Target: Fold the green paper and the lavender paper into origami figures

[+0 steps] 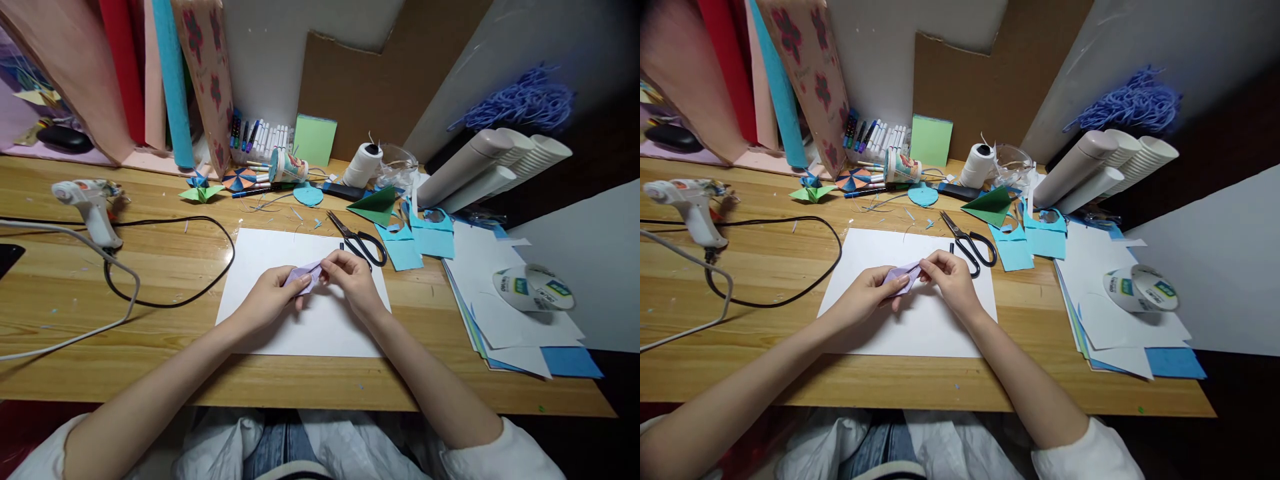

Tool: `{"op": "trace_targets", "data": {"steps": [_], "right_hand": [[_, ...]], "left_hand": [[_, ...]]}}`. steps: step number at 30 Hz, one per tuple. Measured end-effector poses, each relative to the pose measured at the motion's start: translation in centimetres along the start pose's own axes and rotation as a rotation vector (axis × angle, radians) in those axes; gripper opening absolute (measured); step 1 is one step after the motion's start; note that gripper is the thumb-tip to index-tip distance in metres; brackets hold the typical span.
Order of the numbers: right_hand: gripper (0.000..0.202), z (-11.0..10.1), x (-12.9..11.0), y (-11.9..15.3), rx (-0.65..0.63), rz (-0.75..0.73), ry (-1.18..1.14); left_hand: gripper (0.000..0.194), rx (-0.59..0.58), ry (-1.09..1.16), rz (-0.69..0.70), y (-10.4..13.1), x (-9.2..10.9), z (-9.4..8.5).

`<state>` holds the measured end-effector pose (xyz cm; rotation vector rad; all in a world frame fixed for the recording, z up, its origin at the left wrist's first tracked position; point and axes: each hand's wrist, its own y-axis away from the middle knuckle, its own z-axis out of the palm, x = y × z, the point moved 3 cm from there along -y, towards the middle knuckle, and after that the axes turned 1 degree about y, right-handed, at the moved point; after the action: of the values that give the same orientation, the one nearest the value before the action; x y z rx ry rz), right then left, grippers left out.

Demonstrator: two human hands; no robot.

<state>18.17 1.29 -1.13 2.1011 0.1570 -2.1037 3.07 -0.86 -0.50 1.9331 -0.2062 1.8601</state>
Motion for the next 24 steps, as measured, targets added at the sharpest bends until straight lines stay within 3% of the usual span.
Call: {"op": "trace_targets", "data": {"steps": [4, 8, 16, 24], "right_hand": [[0.037, 0.1, 0.0, 0.0, -0.110, -0.010, 0.129], [0.038, 0.3, -0.6, 0.4, -0.164, -0.149, 0.383], [0.033, -0.2, -1.3, 0.6, -0.128, -0.347, 0.680], [0.036, -0.4, -1.1, 0.3, -0.069, -0.320, 0.682]], "left_hand": [[0.031, -0.029, 0.070, -0.029, -0.1, -0.3, 0.0], [0.035, -0.112, 0.061, -0.026, 0.2, 0.0, 0.3], [0.041, -0.186, 0.078, -0.058, 0.3, -0.2, 0.6], [0.036, -0.170, 0.150, -0.217, 0.3, 0.4, 0.3]]}}
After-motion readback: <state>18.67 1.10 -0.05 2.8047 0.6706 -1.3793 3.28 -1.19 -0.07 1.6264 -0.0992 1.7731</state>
